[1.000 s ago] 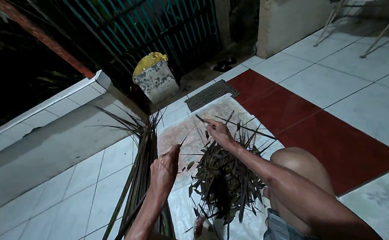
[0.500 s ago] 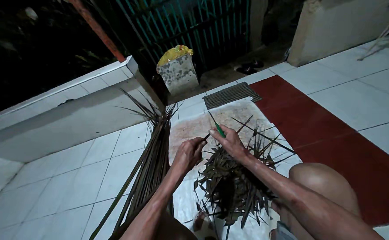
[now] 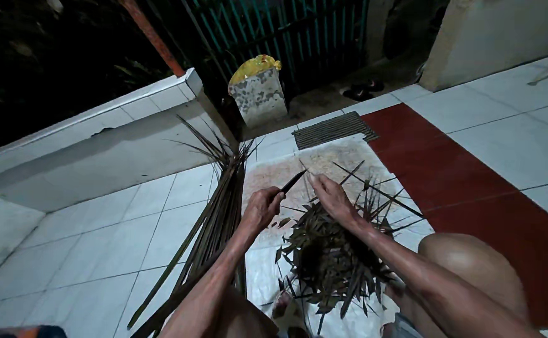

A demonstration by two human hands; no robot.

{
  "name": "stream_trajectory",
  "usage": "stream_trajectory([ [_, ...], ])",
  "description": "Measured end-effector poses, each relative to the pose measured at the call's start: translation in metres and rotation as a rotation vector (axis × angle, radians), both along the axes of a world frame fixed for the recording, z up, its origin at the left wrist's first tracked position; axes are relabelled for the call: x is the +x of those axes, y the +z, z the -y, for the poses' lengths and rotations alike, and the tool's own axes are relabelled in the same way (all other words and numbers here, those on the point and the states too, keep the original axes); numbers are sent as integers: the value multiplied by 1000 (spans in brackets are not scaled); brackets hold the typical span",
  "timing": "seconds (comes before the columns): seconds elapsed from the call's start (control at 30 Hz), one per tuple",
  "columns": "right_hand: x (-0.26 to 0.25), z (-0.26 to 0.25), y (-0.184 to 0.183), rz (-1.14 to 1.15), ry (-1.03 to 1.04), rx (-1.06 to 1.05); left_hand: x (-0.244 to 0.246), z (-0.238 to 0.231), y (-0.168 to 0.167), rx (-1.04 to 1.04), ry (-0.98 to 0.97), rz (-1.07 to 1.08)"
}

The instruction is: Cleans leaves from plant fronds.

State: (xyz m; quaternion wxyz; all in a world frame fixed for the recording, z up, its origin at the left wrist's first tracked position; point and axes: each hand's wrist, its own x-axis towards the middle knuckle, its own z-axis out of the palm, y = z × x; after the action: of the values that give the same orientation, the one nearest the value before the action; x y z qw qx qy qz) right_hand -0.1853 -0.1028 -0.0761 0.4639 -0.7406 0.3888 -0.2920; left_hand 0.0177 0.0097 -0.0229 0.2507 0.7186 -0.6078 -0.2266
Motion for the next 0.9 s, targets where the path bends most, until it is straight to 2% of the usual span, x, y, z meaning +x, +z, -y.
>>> stream_trajectory([
  [0.13, 3, -10, -3, 25, 160, -47, 3, 4, -2, -35, 61, 145],
  [0.37, 1, -17, -4, 35, 275, -66, -5, 5, 1, -18, 118, 181],
  [0.6, 2, -20, 3, 20, 267, -56, -23, 6, 7, -43, 178, 413],
  [0.9, 9, -34, 14, -41, 109, -60, -36, 8, 6, -121, 233, 535],
])
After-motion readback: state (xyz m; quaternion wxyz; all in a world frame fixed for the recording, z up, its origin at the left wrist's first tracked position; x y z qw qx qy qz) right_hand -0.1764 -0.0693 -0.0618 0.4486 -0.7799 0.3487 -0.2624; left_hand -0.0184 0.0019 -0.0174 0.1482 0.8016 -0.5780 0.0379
